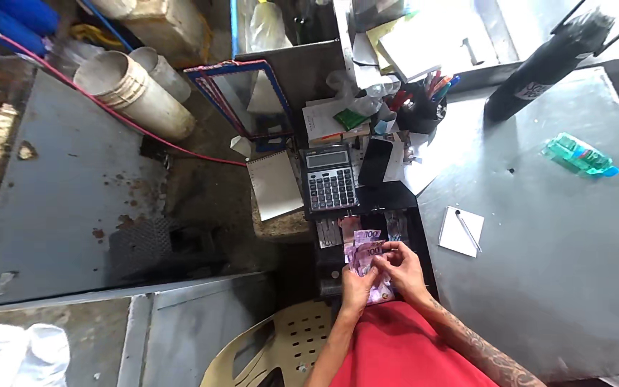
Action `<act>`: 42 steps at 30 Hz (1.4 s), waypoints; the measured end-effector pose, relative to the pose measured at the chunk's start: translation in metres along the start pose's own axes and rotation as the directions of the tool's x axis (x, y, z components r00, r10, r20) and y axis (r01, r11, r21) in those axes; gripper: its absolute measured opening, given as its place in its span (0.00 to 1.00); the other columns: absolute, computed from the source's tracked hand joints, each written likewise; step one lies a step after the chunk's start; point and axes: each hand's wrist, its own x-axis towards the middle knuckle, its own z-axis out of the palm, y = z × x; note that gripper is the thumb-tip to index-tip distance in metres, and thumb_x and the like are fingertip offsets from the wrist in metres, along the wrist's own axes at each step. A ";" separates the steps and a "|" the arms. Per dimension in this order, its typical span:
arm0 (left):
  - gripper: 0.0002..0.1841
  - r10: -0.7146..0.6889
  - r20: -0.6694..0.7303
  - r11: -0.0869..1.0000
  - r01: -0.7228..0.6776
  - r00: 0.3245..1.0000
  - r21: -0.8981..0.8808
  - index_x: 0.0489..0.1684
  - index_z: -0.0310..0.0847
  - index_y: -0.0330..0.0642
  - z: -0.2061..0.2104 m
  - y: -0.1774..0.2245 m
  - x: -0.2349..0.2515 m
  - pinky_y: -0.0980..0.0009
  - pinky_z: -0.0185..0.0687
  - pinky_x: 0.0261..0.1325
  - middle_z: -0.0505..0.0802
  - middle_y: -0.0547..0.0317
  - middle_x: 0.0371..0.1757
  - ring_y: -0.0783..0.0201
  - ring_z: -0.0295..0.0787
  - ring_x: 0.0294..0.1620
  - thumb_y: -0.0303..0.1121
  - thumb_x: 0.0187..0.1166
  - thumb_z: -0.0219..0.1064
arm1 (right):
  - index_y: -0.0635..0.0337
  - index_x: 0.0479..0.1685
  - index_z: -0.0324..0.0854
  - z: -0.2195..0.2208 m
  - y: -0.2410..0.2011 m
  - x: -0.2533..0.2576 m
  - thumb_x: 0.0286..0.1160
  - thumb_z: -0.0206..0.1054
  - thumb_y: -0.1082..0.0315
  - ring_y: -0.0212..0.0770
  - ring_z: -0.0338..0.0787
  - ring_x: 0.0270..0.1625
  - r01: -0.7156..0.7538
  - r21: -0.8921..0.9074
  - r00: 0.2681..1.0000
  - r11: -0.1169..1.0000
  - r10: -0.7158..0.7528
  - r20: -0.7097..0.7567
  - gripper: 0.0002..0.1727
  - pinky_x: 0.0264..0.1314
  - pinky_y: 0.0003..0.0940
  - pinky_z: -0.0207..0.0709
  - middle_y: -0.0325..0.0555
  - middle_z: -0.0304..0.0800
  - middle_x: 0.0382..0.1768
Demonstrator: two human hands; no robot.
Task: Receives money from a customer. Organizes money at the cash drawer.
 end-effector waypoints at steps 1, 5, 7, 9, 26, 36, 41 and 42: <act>0.30 -0.010 0.026 1.000 0.010 1.000 -0.012 0.66 0.72 0.24 -0.001 0.001 -0.003 0.65 0.92 0.59 0.94 0.46 0.50 0.63 0.95 0.50 0.23 0.66 0.80 | 0.65 0.50 0.85 -0.003 0.000 0.001 0.66 0.77 0.68 0.34 0.92 0.32 -0.019 0.042 0.999 0.999 0.020 -0.029 0.15 0.39 0.32 0.89 0.43 0.94 0.31; 0.27 -0.001 0.052 0.998 0.005 0.999 -0.063 0.64 0.73 0.24 -0.001 0.005 -0.008 0.64 0.94 0.55 0.95 0.47 0.46 0.62 0.96 0.46 0.22 0.66 0.79 | 0.67 0.49 0.80 -0.018 -0.003 0.010 0.79 0.66 0.73 0.33 0.91 0.35 0.054 0.155 0.980 0.987 -0.023 -0.196 0.07 0.40 0.29 0.88 0.44 0.91 0.33; 0.30 0.025 0.074 0.998 -0.020 0.997 -0.062 0.63 0.73 0.24 0.001 0.006 -0.009 0.66 0.93 0.58 0.95 0.48 0.47 0.63 0.96 0.48 0.19 0.60 0.81 | 0.66 0.54 0.76 -0.021 -0.008 0.013 0.83 0.62 0.74 0.33 0.91 0.29 0.110 0.130 0.961 0.985 -0.072 -0.269 0.08 0.33 0.28 0.87 0.44 0.91 0.31; 0.32 0.028 0.115 0.999 -0.023 0.993 -0.043 0.63 0.74 0.25 0.004 0.007 -0.012 0.68 0.93 0.58 0.95 0.50 0.47 0.65 0.95 0.47 0.18 0.56 0.82 | 0.68 0.58 0.73 -0.025 -0.013 0.018 0.84 0.59 0.73 0.29 0.89 0.27 0.173 0.043 0.924 0.984 -0.147 -0.352 0.10 0.33 0.26 0.86 0.43 0.89 0.32; 0.22 -0.107 0.008 0.971 0.106 0.994 -0.213 0.72 0.68 0.27 0.013 0.022 -0.013 0.62 0.91 0.59 0.92 0.43 0.53 0.59 0.93 0.52 0.39 0.95 0.50 | 0.69 0.53 0.83 -0.020 -0.026 0.011 0.84 0.64 0.68 0.33 0.93 0.39 0.073 0.188 0.980 0.979 -0.035 -0.198 0.11 0.46 0.31 0.90 0.45 0.93 0.37; 0.20 -0.063 0.025 0.982 0.067 0.998 -0.177 0.70 0.70 0.27 0.013 0.025 -0.013 0.63 0.92 0.60 0.94 0.44 0.52 0.61 0.95 0.52 0.35 0.90 0.58 | 0.68 0.49 0.86 -0.006 -0.028 0.004 0.85 0.65 0.67 0.37 0.95 0.34 -0.054 0.252 0.990 0.966 0.086 -0.116 0.11 0.41 0.34 0.92 0.48 0.95 0.33; 0.34 -0.082 0.161 0.950 0.126 0.983 -0.285 0.66 0.79 0.32 0.006 0.029 -0.006 0.61 0.93 0.53 0.96 0.46 0.47 0.58 0.96 0.47 0.48 0.96 0.28 | 0.69 0.61 0.76 -0.029 -0.034 0.010 0.89 0.56 0.69 0.34 0.94 0.39 0.073 0.216 0.996 0.974 -0.060 -0.063 0.13 0.47 0.31 0.91 0.46 0.93 0.39; 0.33 -0.087 0.185 0.947 0.139 0.979 -0.289 0.70 0.77 0.33 0.004 0.029 -0.007 0.61 0.92 0.57 0.95 0.47 0.50 0.59 0.95 0.50 0.49 0.96 0.29 | 0.70 0.60 0.77 -0.027 -0.033 0.008 0.87 0.58 0.69 0.33 0.94 0.40 0.125 0.126 0.992 0.984 -0.121 -0.038 0.13 0.48 0.30 0.91 0.45 0.92 0.39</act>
